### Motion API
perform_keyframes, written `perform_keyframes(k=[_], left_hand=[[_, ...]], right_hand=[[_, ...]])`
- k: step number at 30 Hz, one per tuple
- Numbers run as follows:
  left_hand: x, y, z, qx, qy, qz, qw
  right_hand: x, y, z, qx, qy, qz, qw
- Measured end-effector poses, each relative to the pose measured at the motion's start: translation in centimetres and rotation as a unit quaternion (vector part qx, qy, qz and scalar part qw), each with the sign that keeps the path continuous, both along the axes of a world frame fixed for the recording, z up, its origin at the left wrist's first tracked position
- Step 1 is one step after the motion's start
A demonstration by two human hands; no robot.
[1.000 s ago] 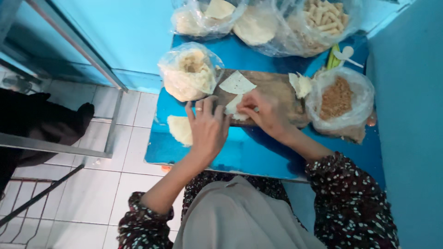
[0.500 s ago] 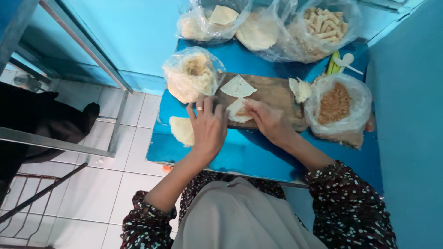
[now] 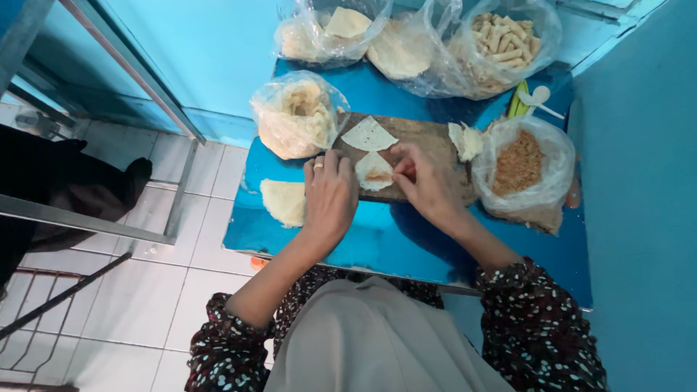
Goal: The person sits at a small blue table and folds thin white wrapper sheets by hand, pressing each fold flat on a wooden board and setting finished folded pieces aside. They repeatedly take new sheets from a pile, fold them, and stack the completed pieces on the board.
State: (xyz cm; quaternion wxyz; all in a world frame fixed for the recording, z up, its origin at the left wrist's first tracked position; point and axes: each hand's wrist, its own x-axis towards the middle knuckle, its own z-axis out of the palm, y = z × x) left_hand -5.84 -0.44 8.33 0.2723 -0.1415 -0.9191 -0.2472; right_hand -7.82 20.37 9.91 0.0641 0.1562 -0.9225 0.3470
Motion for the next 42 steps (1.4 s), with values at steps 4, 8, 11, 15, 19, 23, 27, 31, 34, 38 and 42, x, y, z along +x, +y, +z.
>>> perform_keyframes(k=[4, 8, 11, 15, 19, 23, 27, 31, 34, 38, 42], left_hand=[[-0.2, -0.2, -0.1, 0.042, -0.022, -0.034, 0.998], [-0.4, 0.1, -0.2, 0.115, -0.020, -0.059, 0.991], [-0.4, 0.2, -0.3, 0.166, -0.025, -0.075, 0.983], [-0.5, 0.1, -0.6, 0.201, -0.040, -0.096, 0.974], [-1.1, 0.6, -1.3, 0.176, -0.017, -0.111, 0.978], [-1.2, 1.1, -1.8, 0.158, -0.022, -0.113, 0.981], [-1.1, 1.0, -1.8, 0.155, -0.024, -0.102, 0.982], [-1.0, 1.0, -1.3, 0.166, -0.023, -0.103, 0.980], [-0.9, 1.0, -1.3, 0.160, -0.015, -0.104, 0.982], [-1.1, 1.1, -1.7, 0.142, -0.008, -0.105, 0.984], [-1.3, 1.1, -1.6, 0.119, 0.004, -0.099, 0.988]], right_hand=[[-2.0, 0.5, -2.8, -0.180, -0.101, 0.005, 0.978], [-2.7, 1.2, -2.8, -0.258, -0.111, 0.042, 0.959], [-2.0, 1.6, -1.1, -0.129, -0.068, -0.007, 0.989], [-1.1, 1.2, 0.6, -0.053, -0.088, -0.002, 0.995], [-1.5, 0.6, -0.1, -0.107, -0.131, 0.015, 0.985], [-2.0, 1.0, -1.7, -0.188, -0.133, 0.027, 0.973], [-2.2, 0.6, -3.1, -0.243, -0.118, 0.053, 0.961], [-1.9, 0.1, -3.5, -0.286, -0.103, 0.070, 0.950], [-1.5, -0.4, -3.3, -0.301, -0.094, 0.065, 0.947], [-1.0, -1.4, -2.7, -0.216, -0.037, 0.061, 0.974], [-0.1, -1.7, -1.5, -0.068, 0.104, 0.076, 0.989]])
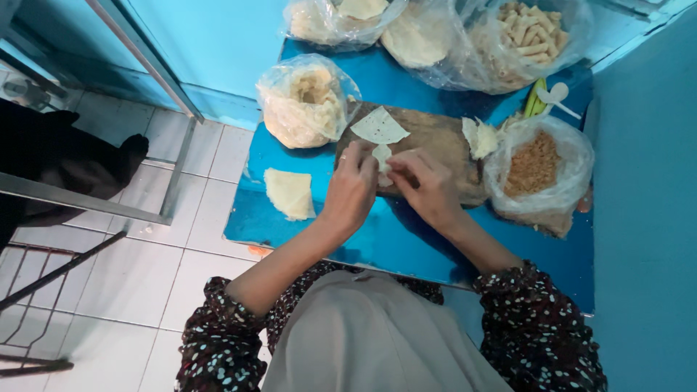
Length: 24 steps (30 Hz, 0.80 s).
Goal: The person sits at a small blue table and folds thin white wrapper sheets by hand, pressing each fold flat on a wooden board and setting finished folded pieces aside. They repeatedly take new sheets from a pile, fold them, and stack the completed pieces on the board.
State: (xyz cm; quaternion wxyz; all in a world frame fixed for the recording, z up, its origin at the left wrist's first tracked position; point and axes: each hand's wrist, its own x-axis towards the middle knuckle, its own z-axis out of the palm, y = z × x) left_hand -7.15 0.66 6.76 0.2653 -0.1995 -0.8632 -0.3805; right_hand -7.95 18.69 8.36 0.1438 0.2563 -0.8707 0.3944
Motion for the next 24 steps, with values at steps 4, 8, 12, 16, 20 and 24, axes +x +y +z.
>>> perform_keyframes(k=[4, 8, 12, 16, 20, 24], left_hand=[[0.2, -1.0, 1.3, -0.123, 0.008, -0.011, 0.992], [0.7, -2.7, 2.6, -0.289, 0.103, -0.014, 0.952], [-0.5, -2.6, 2.9, -0.261, 0.099, -0.045, 0.959], [-1.7, -2.4, 2.7, -0.123, 0.026, -0.062, 0.990], [-1.4, -1.5, 2.5, -0.118, 0.022, -0.046, 0.992], [-1.6, -1.1, 2.5, -0.095, 0.019, -0.023, 0.995]], right_hand=[[-0.4, 0.4, 1.6, 0.107, 0.121, 0.039, 0.986], [-1.2, 1.4, 3.2, 0.135, 0.112, 0.101, 0.979], [-1.7, 2.0, 3.8, 0.134, 0.096, 0.102, 0.981], [-1.5, 1.8, 2.4, 0.127, 0.118, 0.034, 0.984], [-2.2, 1.7, 0.7, 0.056, 0.016, -0.007, 0.998], [-3.0, 1.2, -0.4, 0.057, -0.015, -0.051, 0.997]])
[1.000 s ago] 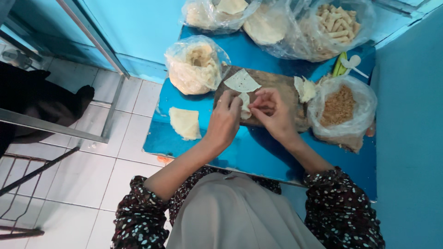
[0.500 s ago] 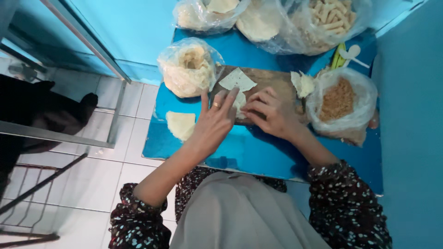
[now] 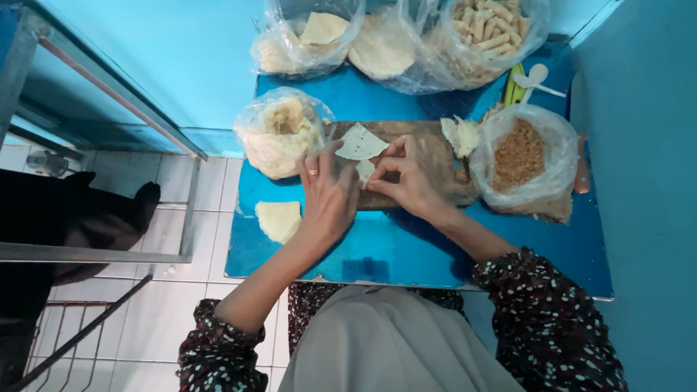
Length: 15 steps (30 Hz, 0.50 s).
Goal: The person sits at a small blue table and folds thin white wrapper sheets by hand, pressing each fold flat on a wooden board and setting finished folded pieces aside. They repeatedly take new sheets from a pile, fold them, and stack the completed pieces on the board.
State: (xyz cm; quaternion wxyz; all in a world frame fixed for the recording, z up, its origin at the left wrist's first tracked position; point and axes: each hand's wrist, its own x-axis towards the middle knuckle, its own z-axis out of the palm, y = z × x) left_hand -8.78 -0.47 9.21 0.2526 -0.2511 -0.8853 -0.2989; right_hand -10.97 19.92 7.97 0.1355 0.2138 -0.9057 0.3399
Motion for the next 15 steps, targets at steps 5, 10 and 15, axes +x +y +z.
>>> perform_keyframes(k=[5, 10, 15], left_hand=[[0.3, -0.5, -0.4, -0.002, -0.001, -0.025, 1.000], [0.1, -0.8, -0.9, -0.021, -0.004, -0.033, 0.999], [-0.5, -0.6, -1.4, 0.005, -0.033, -0.021, 0.999]], right_hand=[[0.4, -0.6, 0.3, -0.055, 0.018, 0.026, 0.998], [1.1, 0.0, 2.3, 0.110, 0.090, 0.005, 0.990], [1.1, -0.6, 2.7, 0.097, 0.093, 0.028, 0.991]])
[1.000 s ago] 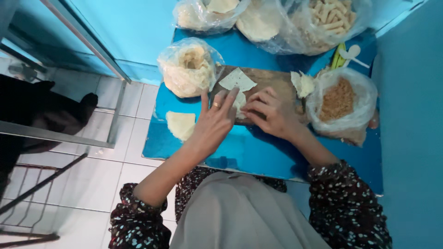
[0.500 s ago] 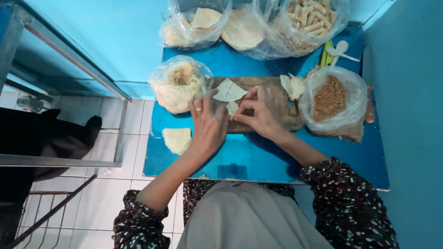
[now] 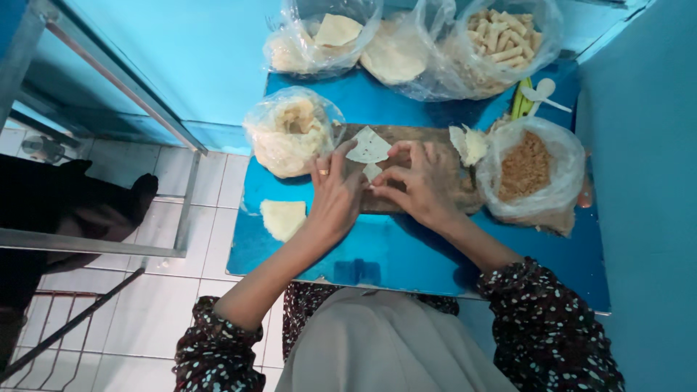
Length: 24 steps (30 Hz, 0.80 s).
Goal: The person sits at a small blue table and folds thin white wrapper sheets by hand, pressing each fold flat on a wooden board and setting finished folded pieces aside. They repeatedly take new sheets from a pile, fold them, and stack the completed pieces on the board.
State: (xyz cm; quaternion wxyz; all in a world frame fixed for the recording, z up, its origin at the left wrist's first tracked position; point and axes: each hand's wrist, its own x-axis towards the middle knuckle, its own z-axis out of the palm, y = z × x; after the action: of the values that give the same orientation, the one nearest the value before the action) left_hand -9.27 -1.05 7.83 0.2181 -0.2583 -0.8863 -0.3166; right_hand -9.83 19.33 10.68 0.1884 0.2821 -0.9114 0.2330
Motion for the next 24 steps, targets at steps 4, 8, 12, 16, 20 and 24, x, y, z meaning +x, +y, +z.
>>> perform_keyframes(k=[4, 8, 12, 16, 20, 24], left_hand=[[1.0, 0.1, 0.2, -0.003, -0.007, -0.002, 1.000], [1.5, -0.2, 0.5, 0.029, 0.026, 0.011, 0.999], [1.5, -0.3, 0.5, 0.026, 0.021, -0.026, 0.999], [1.1, -0.1, 0.1, -0.037, 0.036, 0.010, 0.999], [0.6, 0.3, 0.1, -0.022, 0.027, 0.028, 0.999], [1.1, -0.4, 0.3, 0.055, 0.061, 0.010, 0.997]], right_hand=[[0.5, -0.2, -1.0, -0.054, -0.069, 0.003, 0.996], [-0.2, 0.0, -2.0, -0.083, -0.126, -0.014, 0.988], [-1.3, -0.2, -2.3, -0.064, -0.128, -0.034, 0.989], [-0.6, -0.6, -1.9, -0.102, -0.089, -0.038, 0.990], [0.3, -0.5, -1.1, -0.021, -0.002, -0.032, 0.999], [0.0, -0.4, -1.0, -0.006, -0.001, -0.028, 1.000]])
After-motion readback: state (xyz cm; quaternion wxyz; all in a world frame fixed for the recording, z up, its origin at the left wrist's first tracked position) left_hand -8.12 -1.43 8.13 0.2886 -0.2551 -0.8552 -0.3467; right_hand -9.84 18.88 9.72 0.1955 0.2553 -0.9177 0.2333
